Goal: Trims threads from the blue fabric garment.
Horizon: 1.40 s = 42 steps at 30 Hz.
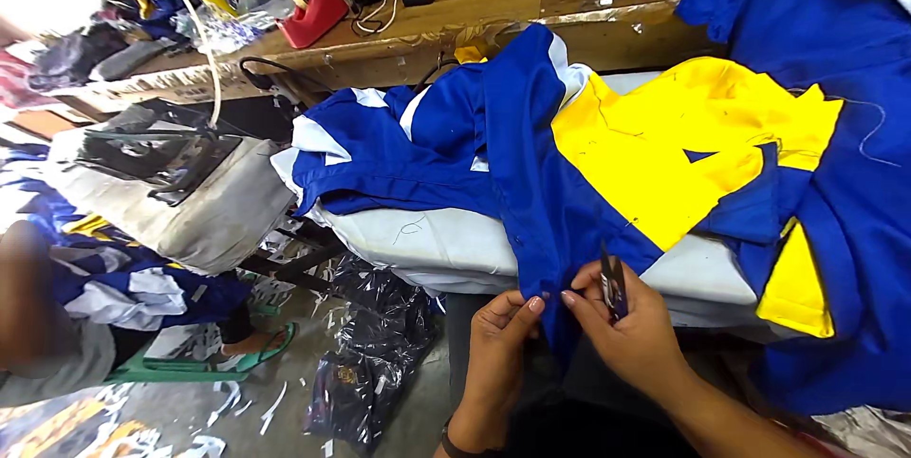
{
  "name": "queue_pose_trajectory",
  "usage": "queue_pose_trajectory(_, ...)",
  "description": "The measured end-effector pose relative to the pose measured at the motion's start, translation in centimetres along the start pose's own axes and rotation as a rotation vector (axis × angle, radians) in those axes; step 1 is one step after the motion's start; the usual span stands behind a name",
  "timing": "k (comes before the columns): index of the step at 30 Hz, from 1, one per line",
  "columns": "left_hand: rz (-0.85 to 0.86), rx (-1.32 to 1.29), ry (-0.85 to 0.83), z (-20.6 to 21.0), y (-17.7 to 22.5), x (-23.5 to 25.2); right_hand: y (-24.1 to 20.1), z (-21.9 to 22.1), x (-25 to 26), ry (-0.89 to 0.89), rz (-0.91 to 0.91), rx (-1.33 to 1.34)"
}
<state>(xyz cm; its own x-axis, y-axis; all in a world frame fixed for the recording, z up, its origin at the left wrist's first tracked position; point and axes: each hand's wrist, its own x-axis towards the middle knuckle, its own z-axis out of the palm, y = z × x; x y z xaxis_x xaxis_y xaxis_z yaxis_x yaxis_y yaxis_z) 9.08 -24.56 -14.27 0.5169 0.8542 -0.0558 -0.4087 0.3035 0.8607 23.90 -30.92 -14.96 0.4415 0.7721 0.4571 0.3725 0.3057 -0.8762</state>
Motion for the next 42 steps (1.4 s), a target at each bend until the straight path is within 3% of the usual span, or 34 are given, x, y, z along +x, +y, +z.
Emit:
queue_pose_trajectory(3, 0.127, 0.095, -0.007, 0.2, -0.3, -0.2, -0.5, 0.0, -0.2, 0.026, -0.139, -0.119)
queue_pose_trajectory(10, 0.530, 0.507, -0.012, 0.7, -0.9, -0.5, -0.3, 0.8, -0.4, 0.061, -0.173, -0.102)
queue_pose_trajectory(15, 0.277, 0.262, -0.039, 0.2, -0.1, -0.5, -1.3, -0.5, 0.7, -0.148, 0.300, 0.482)
queue_pose_trajectory(18, 0.259, 0.228, -0.038, 0.1, -0.1, -0.3, -1.3, -0.2, 0.1, -0.064, 0.145, 0.241)
queue_pose_trajectory(23, 0.465, 0.452, -0.015, 0.6, -0.5, -0.5, -0.7, 0.6, -0.5, 0.046, -0.123, -0.068)
queue_pose_trajectory(25, 0.539, 0.519, -0.028, 0.4, -0.6, -0.4, -1.1, 0.3, -0.2, -0.008, -0.052, 0.012)
queue_pose_trajectory(28, 0.469, 0.465, -0.042, 0.3, -0.2, -0.5, -1.5, -0.6, 0.7, -0.157, 0.226, 0.343)
queue_pose_trajectory(30, 0.462, 0.466, -0.024, 0.3, -0.1, -0.4, -1.2, -0.4, 0.6, -0.145, 0.163, 0.248)
queue_pose_trajectory(32, 0.550, 0.547, -0.011, 0.2, -0.5, -0.2, -0.9, 0.0, 0.4, -0.103, 0.018, 0.072)
queue_pose_trajectory(33, 0.593, 0.585, -0.012, 0.2, -0.8, -0.2, -0.9, 0.0, 0.4, -0.110, 0.029, 0.081)
queue_pose_trajectory(37, 0.522, 0.519, -0.035, 0.2, -0.5, -0.3, -1.3, -0.7, 1.5, -0.273, 0.465, 0.637)
queue_pose_trajectory(39, 0.388, 0.397, -0.045, 0.1, 0.0, -0.2, -1.0, -1.0, 1.6, -0.289, 0.350, 0.539)
queue_pose_trajectory(42, 0.194, 0.184, -0.088, -0.6, 0.7, 0.0, -0.7, -2.8, 1.8, -0.322, -0.003, -0.006)
